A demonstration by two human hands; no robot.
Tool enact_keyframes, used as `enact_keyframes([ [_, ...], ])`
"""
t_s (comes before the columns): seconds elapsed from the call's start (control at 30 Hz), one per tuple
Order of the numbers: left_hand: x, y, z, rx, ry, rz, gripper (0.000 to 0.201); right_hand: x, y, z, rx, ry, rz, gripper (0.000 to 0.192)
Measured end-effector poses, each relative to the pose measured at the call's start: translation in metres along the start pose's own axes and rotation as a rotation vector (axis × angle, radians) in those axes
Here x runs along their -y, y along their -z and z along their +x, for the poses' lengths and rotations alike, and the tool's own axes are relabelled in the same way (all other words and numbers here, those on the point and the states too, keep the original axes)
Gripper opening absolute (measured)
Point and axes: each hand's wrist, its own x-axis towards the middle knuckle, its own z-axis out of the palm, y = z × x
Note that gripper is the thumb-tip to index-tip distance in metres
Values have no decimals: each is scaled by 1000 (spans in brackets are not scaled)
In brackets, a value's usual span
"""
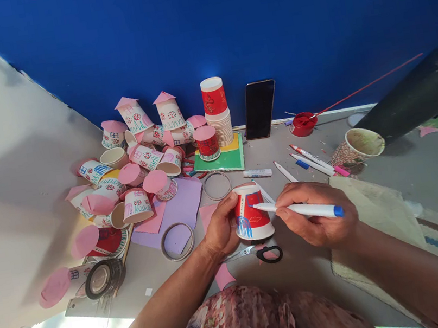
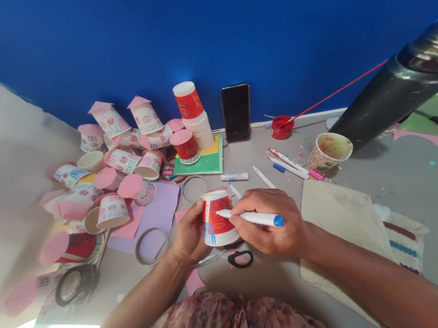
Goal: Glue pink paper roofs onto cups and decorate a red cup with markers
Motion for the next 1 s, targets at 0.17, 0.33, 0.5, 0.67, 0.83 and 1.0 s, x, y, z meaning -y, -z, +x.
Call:
enact_keyframes([
  [0.17,-2,1,-1,1,23,-29,45,0,1,-1,3,-49,-10,12],
  [0.33,-3,0,-2,16,46,-36,44,0,4,0,7,-56,-10,13],
  [0.5,-3,1,-2,15,57,-50,45,0,5,0,-7,-67,6,15],
  [0.67,-3,1,-2,30,70,-58,48,-3,3,-2,-37,-68,-4,13],
  [0.83,-5,1,-3,52,83,-68,48,-7,3,-6,-86,-100,24,12],
  [1.0,-4,0,-3,54,95,-59,51,-9,3,-9,-152,-134,40,10],
])
